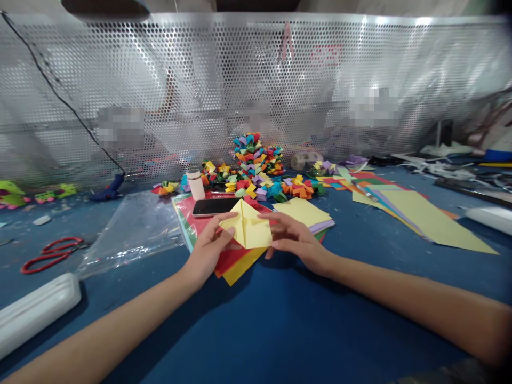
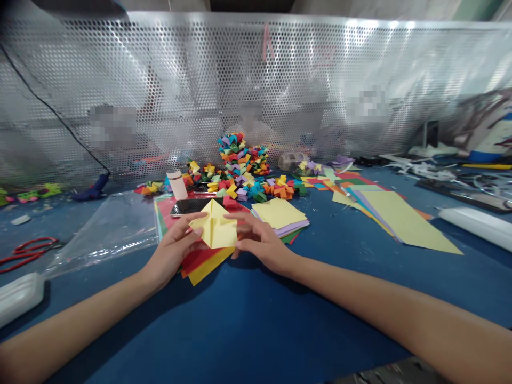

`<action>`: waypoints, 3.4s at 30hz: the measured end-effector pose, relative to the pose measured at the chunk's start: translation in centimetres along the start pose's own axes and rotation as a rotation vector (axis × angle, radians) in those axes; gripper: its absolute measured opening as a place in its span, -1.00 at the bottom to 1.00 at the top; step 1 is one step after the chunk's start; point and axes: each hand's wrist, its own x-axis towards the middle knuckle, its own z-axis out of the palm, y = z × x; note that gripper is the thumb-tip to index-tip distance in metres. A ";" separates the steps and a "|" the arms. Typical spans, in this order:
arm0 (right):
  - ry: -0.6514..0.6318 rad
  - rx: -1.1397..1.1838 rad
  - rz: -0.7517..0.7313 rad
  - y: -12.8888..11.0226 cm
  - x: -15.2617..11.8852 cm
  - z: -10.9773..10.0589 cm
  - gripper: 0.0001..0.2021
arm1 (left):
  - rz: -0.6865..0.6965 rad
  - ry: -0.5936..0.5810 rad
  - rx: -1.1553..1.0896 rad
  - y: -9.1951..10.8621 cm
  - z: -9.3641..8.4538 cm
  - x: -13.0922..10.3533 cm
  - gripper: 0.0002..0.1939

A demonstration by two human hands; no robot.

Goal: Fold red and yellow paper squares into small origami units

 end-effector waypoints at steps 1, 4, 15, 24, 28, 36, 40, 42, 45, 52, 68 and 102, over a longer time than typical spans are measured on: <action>0.018 0.021 -0.012 0.0 0.0 0.0 -0.44 | -0.012 0.005 -0.006 0.0 -0.1 0.0 -0.67; 0.069 0.022 -0.005 0.0 0.2 0.1 -0.42 | -0.032 0.009 -0.025 -0.1 -0.1 0.0 -0.69; 0.175 -0.261 0.015 0.4 0.2 0.1 -0.58 | -0.083 -0.020 -0.206 0.7 0.2 -0.1 -0.63; 0.121 -0.505 -0.117 0.2 0.1 0.4 -0.58 | -0.168 -0.067 -0.058 0.3 0.2 -0.2 -0.55; 0.119 -0.542 -0.095 0.3 0.3 0.3 -0.62 | -0.180 -0.088 -0.073 0.4 0.4 -0.2 -0.48; 0.106 -0.462 -0.036 0.4 0.4 -0.1 -0.74 | -0.167 -0.086 0.041 0.6 0.4 -0.2 -0.42; 0.153 -0.448 -0.084 0.4 0.4 -0.1 -0.79 | -0.165 -0.097 0.089 0.7 0.3 -0.2 -0.39; 0.169 -0.413 -0.097 0.3 0.3 -0.1 -0.74 | -0.165 -0.096 0.104 0.7 0.3 -0.2 -0.40; 0.182 -0.327 -0.089 0.4 0.3 -0.1 -0.60 | -0.160 -0.102 0.105 0.8 0.3 -0.3 -0.39; 0.221 -0.372 -0.053 0.6 0.5 -0.3 -0.70 | -0.163 -0.119 0.062 0.8 0.3 -0.3 -0.44; 0.133 -0.175 0.071 1.0 1.1 -1.0 -0.58 | -0.151 -0.165 0.072 0.8 0.3 -0.4 -0.39; 0.141 -0.286 0.024 1.3 1.0 -0.4 -0.73 | -0.116 -0.323 0.271 0.7 0.3 -1.0 -0.25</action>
